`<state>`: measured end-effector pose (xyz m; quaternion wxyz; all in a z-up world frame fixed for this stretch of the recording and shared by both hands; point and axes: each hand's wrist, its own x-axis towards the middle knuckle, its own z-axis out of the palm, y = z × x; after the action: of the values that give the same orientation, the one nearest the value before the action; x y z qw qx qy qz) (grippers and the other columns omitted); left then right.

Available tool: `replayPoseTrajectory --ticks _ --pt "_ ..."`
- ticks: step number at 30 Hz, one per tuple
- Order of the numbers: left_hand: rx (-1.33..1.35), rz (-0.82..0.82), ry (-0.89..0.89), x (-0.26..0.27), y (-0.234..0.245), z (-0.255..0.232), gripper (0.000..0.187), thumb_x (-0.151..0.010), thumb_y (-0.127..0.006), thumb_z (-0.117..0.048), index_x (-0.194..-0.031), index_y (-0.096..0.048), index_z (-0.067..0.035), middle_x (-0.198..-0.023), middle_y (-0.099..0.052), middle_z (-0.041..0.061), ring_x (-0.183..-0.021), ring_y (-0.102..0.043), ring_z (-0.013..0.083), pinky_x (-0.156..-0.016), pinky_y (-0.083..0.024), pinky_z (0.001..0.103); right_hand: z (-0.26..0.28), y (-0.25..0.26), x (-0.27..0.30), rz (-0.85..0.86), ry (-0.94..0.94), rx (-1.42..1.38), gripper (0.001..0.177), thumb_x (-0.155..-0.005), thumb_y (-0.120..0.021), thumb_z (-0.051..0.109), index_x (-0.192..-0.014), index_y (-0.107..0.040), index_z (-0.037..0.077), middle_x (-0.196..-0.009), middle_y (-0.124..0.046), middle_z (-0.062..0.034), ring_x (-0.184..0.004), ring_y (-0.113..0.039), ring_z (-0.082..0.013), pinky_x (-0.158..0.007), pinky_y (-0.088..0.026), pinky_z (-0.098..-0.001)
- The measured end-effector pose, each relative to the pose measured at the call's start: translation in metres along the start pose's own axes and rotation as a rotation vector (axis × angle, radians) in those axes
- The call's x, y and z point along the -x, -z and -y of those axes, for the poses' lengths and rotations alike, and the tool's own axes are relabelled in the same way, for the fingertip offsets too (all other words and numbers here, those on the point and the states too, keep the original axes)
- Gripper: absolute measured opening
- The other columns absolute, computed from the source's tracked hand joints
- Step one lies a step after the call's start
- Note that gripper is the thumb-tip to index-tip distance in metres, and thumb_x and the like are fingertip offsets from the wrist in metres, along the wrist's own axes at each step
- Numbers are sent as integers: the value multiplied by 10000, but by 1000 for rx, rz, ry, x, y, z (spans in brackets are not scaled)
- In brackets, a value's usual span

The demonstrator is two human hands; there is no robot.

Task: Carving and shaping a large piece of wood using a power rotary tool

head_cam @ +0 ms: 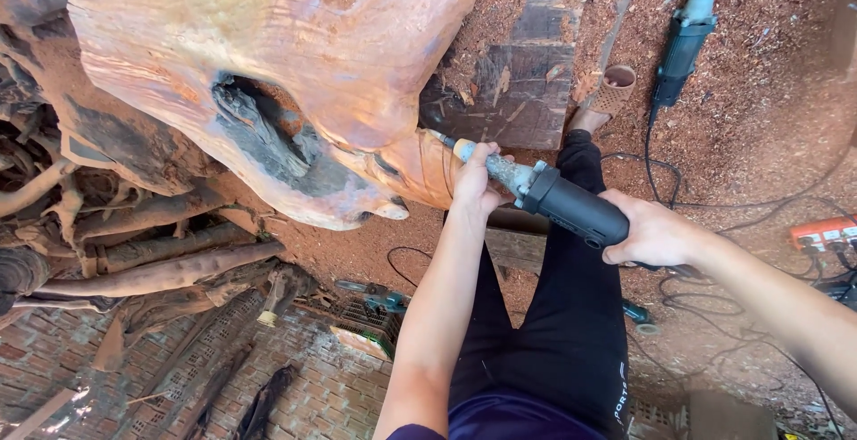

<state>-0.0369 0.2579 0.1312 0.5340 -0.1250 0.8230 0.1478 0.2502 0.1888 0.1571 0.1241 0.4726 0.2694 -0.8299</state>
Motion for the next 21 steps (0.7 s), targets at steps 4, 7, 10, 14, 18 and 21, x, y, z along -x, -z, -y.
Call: replayPoseTrajectory --ticks 4,7,10,14,18,21 --pt "18 -4 -9 -5 2 -1 372 -780 -801 -271 -1067 -623 -114 -998 -739 180 -1007 -641 394 -918 -248 906 3 1 3 -15 -8 31 844 -648 -892 121 -1430 -576 159 -925 -735 -279 -684 -783 -356 -480 -556 -381" --pt "31 -10 -5 -12 3 4 391 -777 -800 -266 -1080 -611 -106 -1008 -729 188 -1038 -623 401 -929 -208 918 2 2 3 -13 -6 71 850 -648 -901 164 -1433 -577 184 -970 -742 -292 -767 -788 -402 -527 -568 -416" --pt "68 -14 -18 -5 3 6 398 -758 -810 -235 -1075 -615 -93 -1021 -706 195 -1018 -621 388 -890 -289 879 3 1 5 -20 -4 112 874 -649 -908 200 -1449 -554 194 -1050 -744 -295 -882 -782 -433 -619 -581 -459" --pt "71 -8 -18 3 1 4 395 -765 -804 -224 -1080 -606 -89 -1041 -701 181 -1021 -615 366 -899 -297 860 -3 0 0 -19 -7 150 882 -649 -910 243 -1453 -546 259 -1098 -750 -271 -972 -774 -441 -722 -596 -479" --pt "95 3 -25 10 -2 5 390 -768 -802 -188 -1082 -597 -81 -1026 -693 168 -1002 -614 346 -877 -331 829 -8 1 -3 -24 -8 205 895 -658 -909 274 -1465 -519 284 -1151 -749 -254 -1041 -760 -435 -790 -600 -485" --pt "111 15 -33 5 1 11 413 -770 -800 -175 -1106 -582 -72 -1019 -687 161 -1016 -597 339 -896 -313 821 -10 0 -5 -30 2 211 898 -658 -907 273 -1465 -513 278 -1174 -744 -261 -1071 -748 -448 -820 -595 -504"
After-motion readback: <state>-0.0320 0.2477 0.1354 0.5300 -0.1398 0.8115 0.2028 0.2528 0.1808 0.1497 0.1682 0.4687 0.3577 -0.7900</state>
